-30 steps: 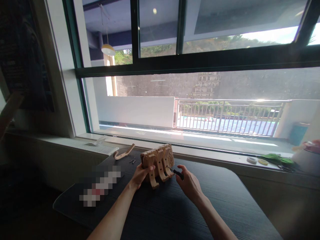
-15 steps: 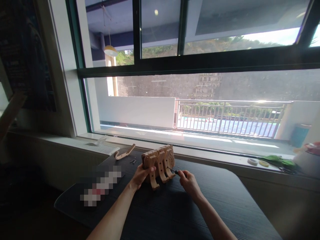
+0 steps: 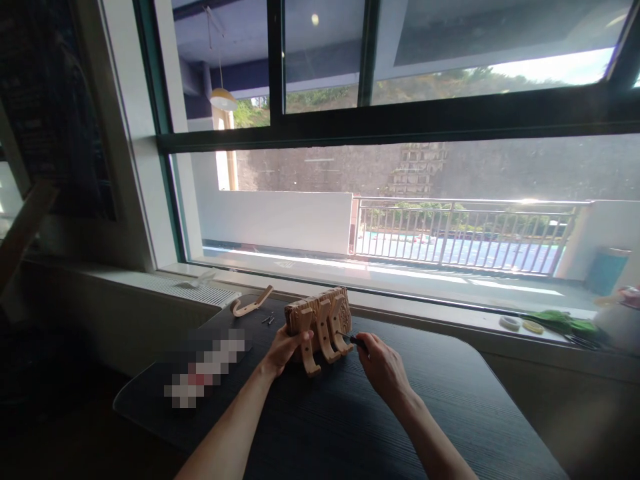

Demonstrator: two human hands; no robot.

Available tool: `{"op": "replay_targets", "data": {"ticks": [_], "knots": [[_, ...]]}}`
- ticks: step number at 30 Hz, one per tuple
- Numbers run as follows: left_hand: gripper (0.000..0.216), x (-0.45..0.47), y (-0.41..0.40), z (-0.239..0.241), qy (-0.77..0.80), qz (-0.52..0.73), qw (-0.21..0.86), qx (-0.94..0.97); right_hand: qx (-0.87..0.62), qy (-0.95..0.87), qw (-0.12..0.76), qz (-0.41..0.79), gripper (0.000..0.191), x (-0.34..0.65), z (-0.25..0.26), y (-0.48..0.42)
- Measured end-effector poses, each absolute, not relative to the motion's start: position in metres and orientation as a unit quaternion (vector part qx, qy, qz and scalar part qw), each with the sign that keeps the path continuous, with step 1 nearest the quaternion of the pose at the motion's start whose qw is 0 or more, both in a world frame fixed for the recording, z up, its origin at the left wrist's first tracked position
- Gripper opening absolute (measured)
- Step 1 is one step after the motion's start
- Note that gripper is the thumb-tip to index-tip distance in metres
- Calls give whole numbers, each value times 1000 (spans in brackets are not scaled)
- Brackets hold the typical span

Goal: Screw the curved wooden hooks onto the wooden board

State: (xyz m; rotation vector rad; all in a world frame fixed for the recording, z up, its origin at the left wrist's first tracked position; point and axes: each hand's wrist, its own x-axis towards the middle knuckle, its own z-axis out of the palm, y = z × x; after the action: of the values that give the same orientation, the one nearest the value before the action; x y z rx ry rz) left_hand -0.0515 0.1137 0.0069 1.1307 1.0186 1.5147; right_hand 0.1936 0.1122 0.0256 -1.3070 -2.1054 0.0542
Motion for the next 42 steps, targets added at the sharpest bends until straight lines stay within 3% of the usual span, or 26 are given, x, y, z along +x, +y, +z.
{"op": "replay_targets", "data": {"ticks": [7,9,21,25,32,42], "knots": [[42,-51,110,11,406,610,489,474,-530,-688,371,329,43,186,5,130],[40,-50,110,11,407,610,484,477,-532,-677,363,355,47,185,6,131],[42,-49,108,13,415,617,492,452,-505,-801,316,59,27,194,30,112],[42,-49,108,14,422,612,488,457,-521,-783,329,87,29,189,25,113],[44,-49,110,12,419,617,478,463,-562,-704,364,236,46,191,17,125],[45,-47,108,14,411,626,488,448,-512,-794,317,88,32,193,32,110]]}}
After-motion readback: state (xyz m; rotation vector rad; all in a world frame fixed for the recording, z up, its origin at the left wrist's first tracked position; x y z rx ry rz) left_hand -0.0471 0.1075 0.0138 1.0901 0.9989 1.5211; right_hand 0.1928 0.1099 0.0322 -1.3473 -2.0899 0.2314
